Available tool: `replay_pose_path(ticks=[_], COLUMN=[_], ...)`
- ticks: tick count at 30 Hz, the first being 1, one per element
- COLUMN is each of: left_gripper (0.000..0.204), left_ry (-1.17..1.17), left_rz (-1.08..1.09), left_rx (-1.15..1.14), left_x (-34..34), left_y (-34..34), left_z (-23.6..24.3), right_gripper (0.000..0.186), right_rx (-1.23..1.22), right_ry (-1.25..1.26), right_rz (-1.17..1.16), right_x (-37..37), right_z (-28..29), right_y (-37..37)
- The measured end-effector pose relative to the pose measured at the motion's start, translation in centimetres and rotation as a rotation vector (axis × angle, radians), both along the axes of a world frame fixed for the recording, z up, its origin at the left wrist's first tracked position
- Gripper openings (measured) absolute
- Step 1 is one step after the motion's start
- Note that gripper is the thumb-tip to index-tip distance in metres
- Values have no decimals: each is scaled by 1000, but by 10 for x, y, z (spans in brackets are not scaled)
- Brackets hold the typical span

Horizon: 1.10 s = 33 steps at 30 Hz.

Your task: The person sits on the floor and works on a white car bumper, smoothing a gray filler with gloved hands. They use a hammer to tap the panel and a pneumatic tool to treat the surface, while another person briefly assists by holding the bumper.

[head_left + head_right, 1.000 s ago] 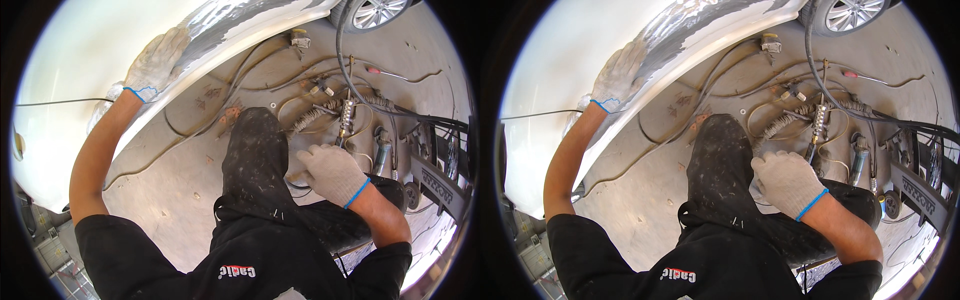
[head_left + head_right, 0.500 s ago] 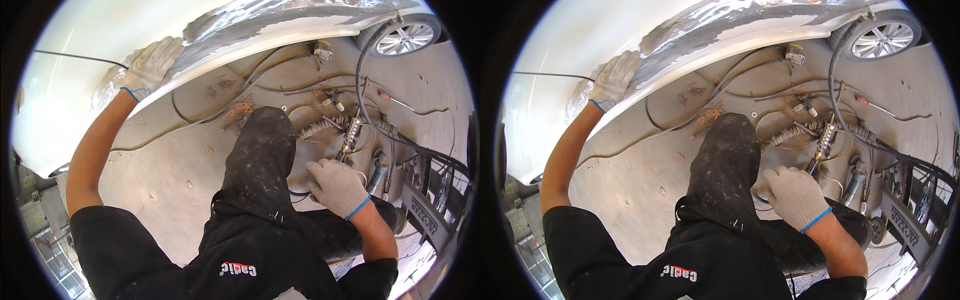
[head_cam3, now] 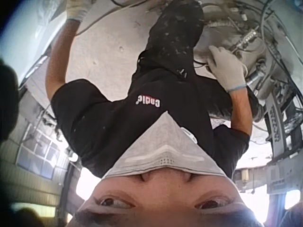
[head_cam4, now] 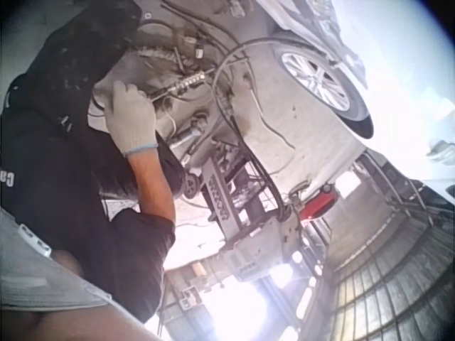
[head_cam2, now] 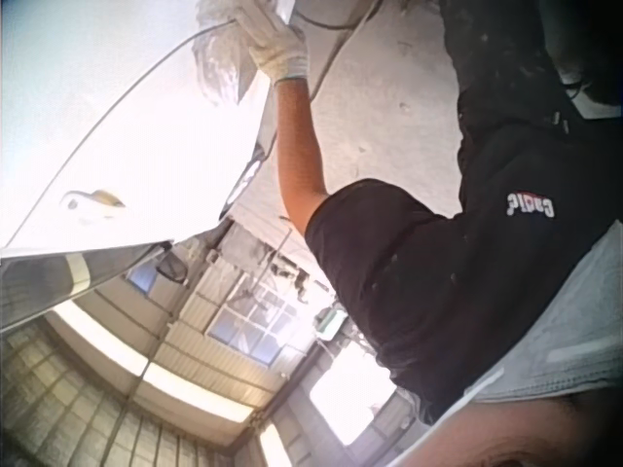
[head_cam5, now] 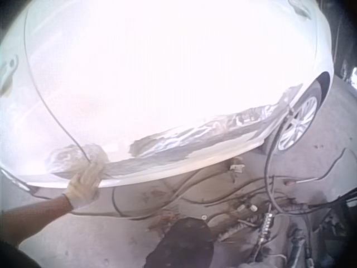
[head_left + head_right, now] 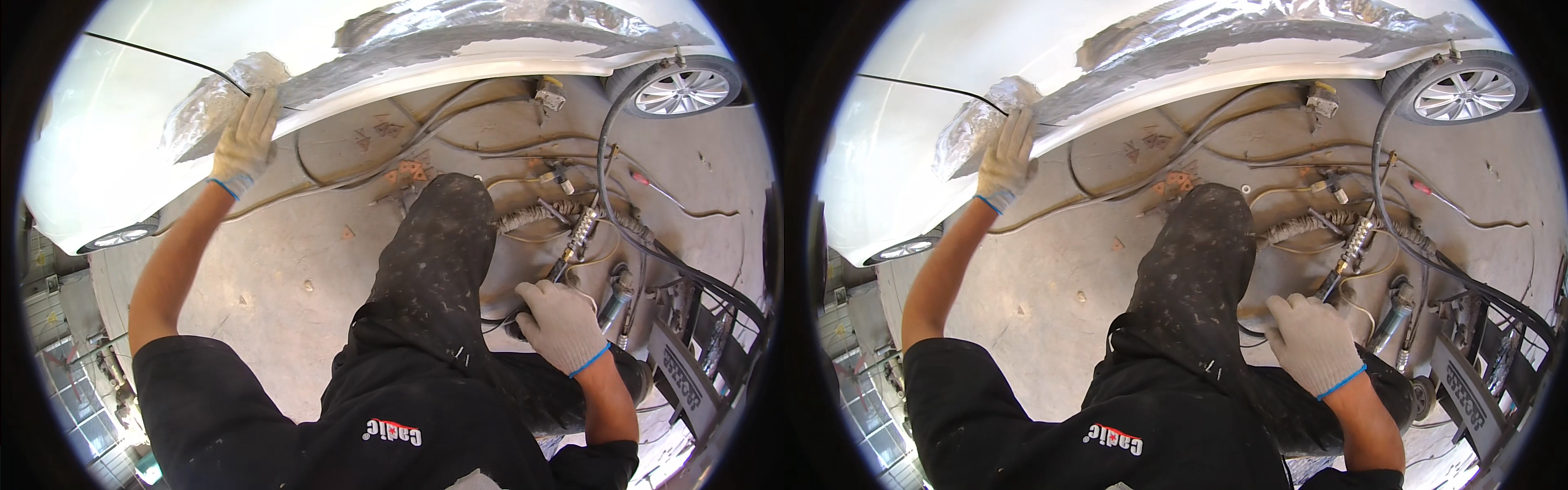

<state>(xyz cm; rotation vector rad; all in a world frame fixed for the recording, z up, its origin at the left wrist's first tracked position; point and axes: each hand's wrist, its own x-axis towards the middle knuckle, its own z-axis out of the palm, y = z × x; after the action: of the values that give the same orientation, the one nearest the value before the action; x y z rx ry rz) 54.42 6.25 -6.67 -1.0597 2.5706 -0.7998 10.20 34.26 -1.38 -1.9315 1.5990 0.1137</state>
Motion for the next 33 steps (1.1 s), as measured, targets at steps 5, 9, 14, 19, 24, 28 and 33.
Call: replay_pose_path(ticks=[5,9,14,19,24,28,33], left_gripper=[82,84,78,68,60,50,45], left_ry=[-111,91,299,485,352,223,227], left_rz=[181,163,12,-130,-352,-474,-482], left_rx=[280,415,209,-41,-200,-447,-577], left_x=[-17,-36,-67,-103,-143,-142,-121], left_y=[52,70,49,4,-61,-97,-113], left_z=[-44,-50,-19,28,40,25,5], right_gripper=[30,29,23,22,23,28,34], right_rx=[85,94,95,88,119,267,254], right_ry=[38,-13,-36,-80,-120,-34,367], right_rz=[-17,-61,-116,-150,-152,-448,-520], right_x=[-4,-7,-12,-19,-64,-162,-262], right_z=[2,0,-5,-12,-29,-71,-160], right_y=[6,12,19,29,47,50,51])
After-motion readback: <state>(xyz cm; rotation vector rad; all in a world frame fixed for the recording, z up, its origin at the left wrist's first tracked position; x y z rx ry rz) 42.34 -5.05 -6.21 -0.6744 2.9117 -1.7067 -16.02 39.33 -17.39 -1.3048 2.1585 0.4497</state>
